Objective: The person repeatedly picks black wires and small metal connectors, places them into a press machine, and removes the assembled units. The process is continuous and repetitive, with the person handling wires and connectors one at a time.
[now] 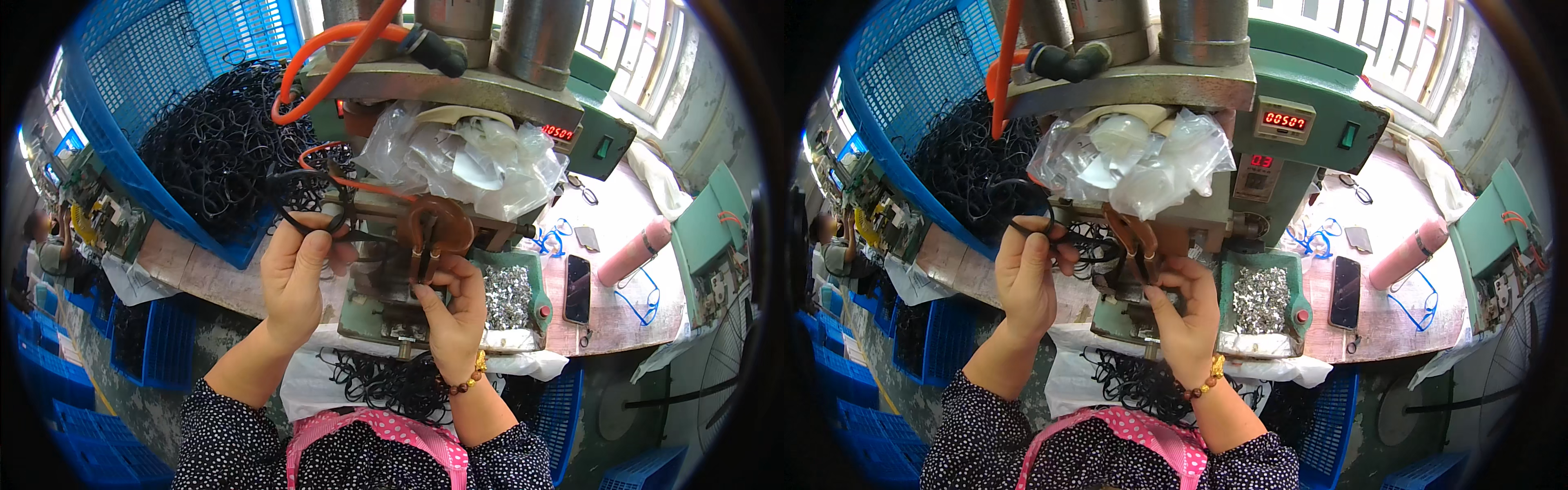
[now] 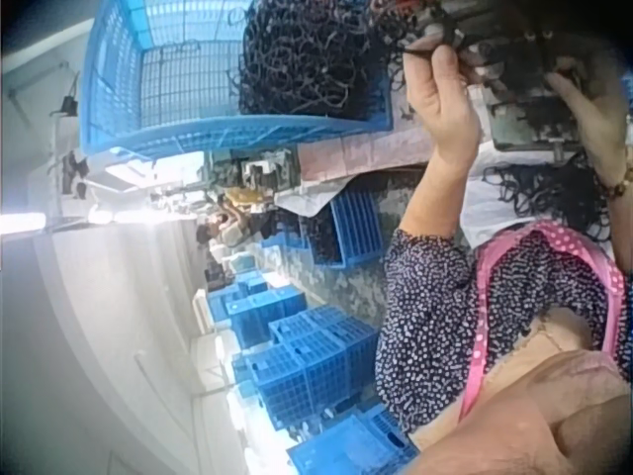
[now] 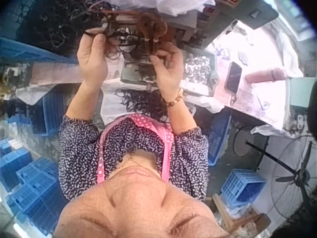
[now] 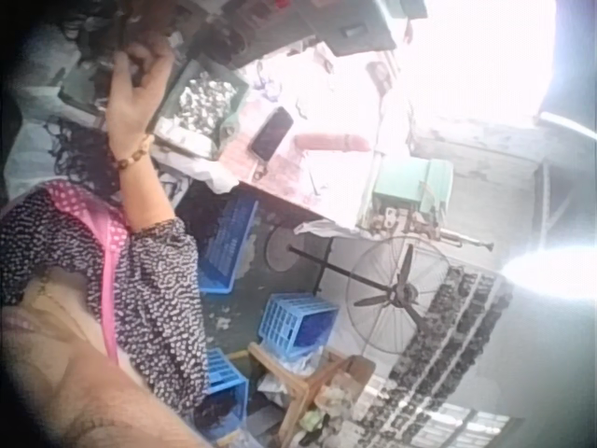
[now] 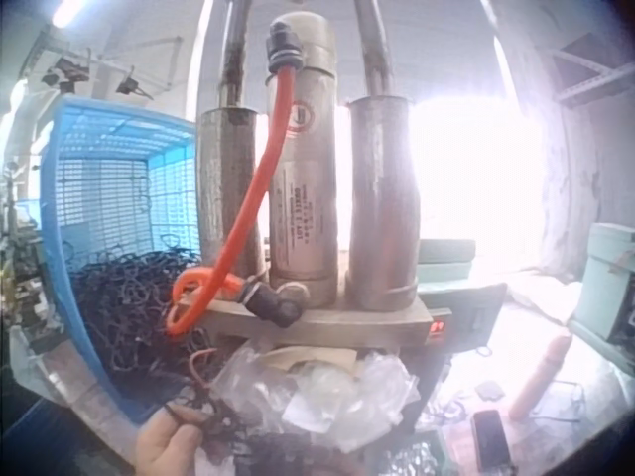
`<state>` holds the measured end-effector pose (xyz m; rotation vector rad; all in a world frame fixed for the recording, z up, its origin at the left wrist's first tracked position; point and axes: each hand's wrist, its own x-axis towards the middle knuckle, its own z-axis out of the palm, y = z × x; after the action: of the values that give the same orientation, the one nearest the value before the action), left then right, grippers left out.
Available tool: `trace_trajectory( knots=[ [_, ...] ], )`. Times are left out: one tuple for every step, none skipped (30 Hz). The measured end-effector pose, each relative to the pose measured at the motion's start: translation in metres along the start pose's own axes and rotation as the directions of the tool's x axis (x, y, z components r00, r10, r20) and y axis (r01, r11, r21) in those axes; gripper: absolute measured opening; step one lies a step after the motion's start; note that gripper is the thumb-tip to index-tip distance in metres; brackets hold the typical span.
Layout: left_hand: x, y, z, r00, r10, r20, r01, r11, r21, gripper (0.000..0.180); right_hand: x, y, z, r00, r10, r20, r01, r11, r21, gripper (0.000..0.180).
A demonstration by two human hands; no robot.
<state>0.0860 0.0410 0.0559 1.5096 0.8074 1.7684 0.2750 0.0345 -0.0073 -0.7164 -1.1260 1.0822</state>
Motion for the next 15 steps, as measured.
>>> trace_trajectory(
  knots=[
    [-0.001,0.001,0.001,1.000,0.000,0.007,0.000,1.000,-0.003,0.020,0.000,0.000,0.000,1.000,0.002,0.005,-0.002,1.000,0.012,0.044],
    [-0.001,0.002,0.002,1.000,-0.008,-0.004,0.008,1.000,-0.018,0.020,0.001,0.000,0.000,1.000,0.004,0.005,-0.004,1.000,0.017,0.044],
    [-0.002,0.003,0.003,0.998,-0.046,-0.044,0.045,0.998,-0.034,0.020,0.001,0.000,0.001,1.000,0.006,0.004,-0.006,1.000,0.022,0.044],
    [-0.005,0.004,0.005,1.000,-0.029,-0.005,0.029,1.000,0.009,0.019,0.002,-0.001,0.000,1.000,0.010,0.017,-0.011,1.000,0.019,0.045],
    [-0.012,0.007,0.007,0.999,-0.041,0.004,0.041,0.998,0.051,0.019,0.002,-0.001,0.000,0.999,0.013,0.029,-0.014,1.000,0.017,0.045],
    [-0.018,0.009,0.009,0.999,-0.046,0.011,0.045,0.996,0.071,0.019,0.003,-0.001,-0.001,0.999,0.030,0.031,-0.030,1.000,0.009,0.045],
    [-0.024,0.010,0.012,0.996,-0.044,0.075,0.034,0.992,0.120,0.018,0.003,-0.002,-0.002,0.999,0.001,0.051,0.000,1.000,-0.002,0.045],
    [-0.030,0.010,0.015,0.990,-0.036,0.138,0.016,0.989,0.147,0.018,0.003,-0.003,-0.004,0.998,-0.013,0.062,0.014,1.000,-0.019,0.046],
    [-0.033,0.008,0.018,0.977,0.002,0.213,-0.029,0.992,0.122,0.018,0.003,-0.004,-0.007,0.997,-0.025,0.071,0.027,0.999,-0.035,0.046],
    [-0.033,0.005,0.021,0.970,-0.009,0.242,-0.037,0.982,0.183,0.015,0.003,-0.005,-0.009,0.998,-0.041,0.055,0.045,0.997,-0.068,0.043],
    [-0.033,0.003,0.025,0.963,-0.020,0.268,-0.039,0.976,0.215,0.015,0.002,-0.007,-0.014,0.998,-0.058,0.040,0.062,0.993,-0.102,0.041],
    [-0.031,0.000,0.028,0.955,-0.014,0.296,-0.055,0.973,0.225,0.014,0.001,-0.009,-0.018,0.997,-0.075,0.023,0.077,0.985,-0.156,0.039],
    [-0.030,-0.002,0.031,0.949,-0.049,0.310,-0.031,0.968,0.248,0.014,0.000,-0.011,-0.024,0.997,-0.075,0.008,0.076,0.983,-0.168,0.038],
    [-0.028,-0.005,0.034,0.952,-0.033,0.305,-0.059,0.957,0.285,0.011,-0.001,-0.012,-0.030,0.997,-0.076,-0.010,0.073,0.977,-0.199,0.037],
    [-0.025,-0.006,0.035,0.949,-0.032,0.314,-0.071,0.948,0.311,0.011,-0.001,-0.014,-0.036,0.996,-0.082,-0.034,0.072,0.969,-0.238,0.036]
  ],
)
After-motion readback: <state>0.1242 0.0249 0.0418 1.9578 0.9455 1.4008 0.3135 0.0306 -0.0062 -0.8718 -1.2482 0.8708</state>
